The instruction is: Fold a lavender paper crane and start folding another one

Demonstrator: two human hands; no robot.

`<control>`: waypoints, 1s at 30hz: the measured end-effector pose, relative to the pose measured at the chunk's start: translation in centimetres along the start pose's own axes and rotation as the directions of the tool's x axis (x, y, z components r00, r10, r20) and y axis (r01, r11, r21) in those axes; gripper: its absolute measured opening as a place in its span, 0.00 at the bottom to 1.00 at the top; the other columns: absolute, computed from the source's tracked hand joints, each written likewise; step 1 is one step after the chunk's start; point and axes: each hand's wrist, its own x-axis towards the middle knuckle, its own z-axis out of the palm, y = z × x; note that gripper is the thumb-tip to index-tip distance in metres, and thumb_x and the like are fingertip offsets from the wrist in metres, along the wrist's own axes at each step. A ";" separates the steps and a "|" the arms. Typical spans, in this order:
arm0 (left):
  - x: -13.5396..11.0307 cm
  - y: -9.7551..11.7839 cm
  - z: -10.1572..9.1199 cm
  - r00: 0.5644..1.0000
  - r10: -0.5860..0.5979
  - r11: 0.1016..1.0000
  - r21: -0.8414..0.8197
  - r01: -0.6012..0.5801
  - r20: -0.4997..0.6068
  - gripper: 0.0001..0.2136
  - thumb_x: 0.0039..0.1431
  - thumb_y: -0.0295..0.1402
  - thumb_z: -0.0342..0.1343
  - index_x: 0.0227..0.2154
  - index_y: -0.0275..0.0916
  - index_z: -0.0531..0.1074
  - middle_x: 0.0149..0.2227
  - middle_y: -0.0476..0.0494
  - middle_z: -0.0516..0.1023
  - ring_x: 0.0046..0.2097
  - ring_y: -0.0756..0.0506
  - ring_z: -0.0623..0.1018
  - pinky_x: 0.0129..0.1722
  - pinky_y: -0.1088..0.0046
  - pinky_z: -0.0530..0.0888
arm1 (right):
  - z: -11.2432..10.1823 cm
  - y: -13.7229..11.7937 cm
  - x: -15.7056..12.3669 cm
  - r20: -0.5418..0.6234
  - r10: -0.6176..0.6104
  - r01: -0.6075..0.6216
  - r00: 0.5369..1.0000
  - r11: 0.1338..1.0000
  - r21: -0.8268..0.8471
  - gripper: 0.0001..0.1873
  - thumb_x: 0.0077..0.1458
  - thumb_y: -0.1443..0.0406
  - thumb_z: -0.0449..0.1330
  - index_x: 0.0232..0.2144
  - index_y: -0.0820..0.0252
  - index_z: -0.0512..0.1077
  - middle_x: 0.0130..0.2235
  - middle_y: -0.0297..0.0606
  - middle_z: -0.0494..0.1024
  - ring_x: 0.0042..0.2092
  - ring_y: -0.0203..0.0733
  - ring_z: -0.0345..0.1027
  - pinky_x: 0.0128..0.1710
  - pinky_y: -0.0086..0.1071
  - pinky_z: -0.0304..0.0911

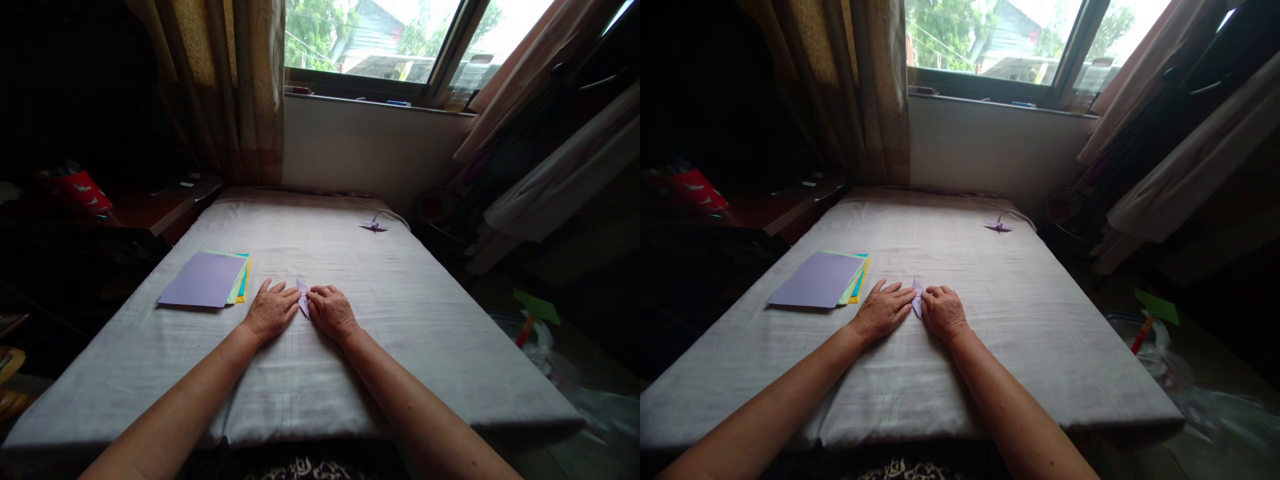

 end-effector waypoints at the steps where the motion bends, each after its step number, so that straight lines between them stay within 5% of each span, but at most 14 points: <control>1: 0.0 0.0 0.1 1.000 -0.010 1.000 -0.004 0.010 0.003 0.15 0.65 0.35 0.50 0.53 0.48 0.73 0.55 0.47 0.76 0.57 0.34 0.73 0.60 0.42 0.57 | 0.0 0.1 -0.1 -0.012 0.015 -0.014 1.000 1.000 0.009 0.15 0.62 0.65 0.53 0.46 0.56 0.77 0.49 0.41 0.78 0.46 0.45 0.69 0.50 0.37 0.62; 7: -0.5 0.2 0.4 0.998 -0.056 0.998 -0.022 0.056 -0.006 0.17 0.66 0.35 0.48 0.56 0.47 0.70 0.58 0.47 0.73 0.60 0.36 0.69 0.61 0.46 0.59 | 0.1 0.5 -0.4 -0.054 0.091 -0.087 0.994 0.994 0.061 0.13 0.60 0.66 0.56 0.43 0.54 0.79 0.48 0.41 0.78 0.48 0.47 0.69 0.50 0.39 0.63; 21: -1.1 0.1 0.8 0.996 -0.033 0.997 -0.071 0.028 -0.078 0.17 0.66 0.33 0.48 0.56 0.45 0.69 0.58 0.45 0.74 0.60 0.39 0.69 0.63 0.50 0.58 | 0.7 1.3 -0.6 -0.036 0.063 -0.050 0.997 0.959 0.279 0.19 0.57 0.68 0.57 0.50 0.50 0.75 0.52 0.38 0.77 0.55 0.47 0.66 0.55 0.44 0.60; 30: -1.1 -0.2 -0.1 0.974 -0.109 0.924 -0.382 0.025 -0.199 0.15 0.64 0.36 0.50 0.49 0.43 0.75 0.46 0.41 0.81 0.49 0.41 0.77 0.55 0.58 0.69 | 1.4 0.2 -0.8 -0.102 0.039 0.009 0.994 0.903 0.430 0.24 0.57 0.71 0.55 0.55 0.51 0.71 0.53 0.36 0.77 0.57 0.45 0.66 0.58 0.44 0.61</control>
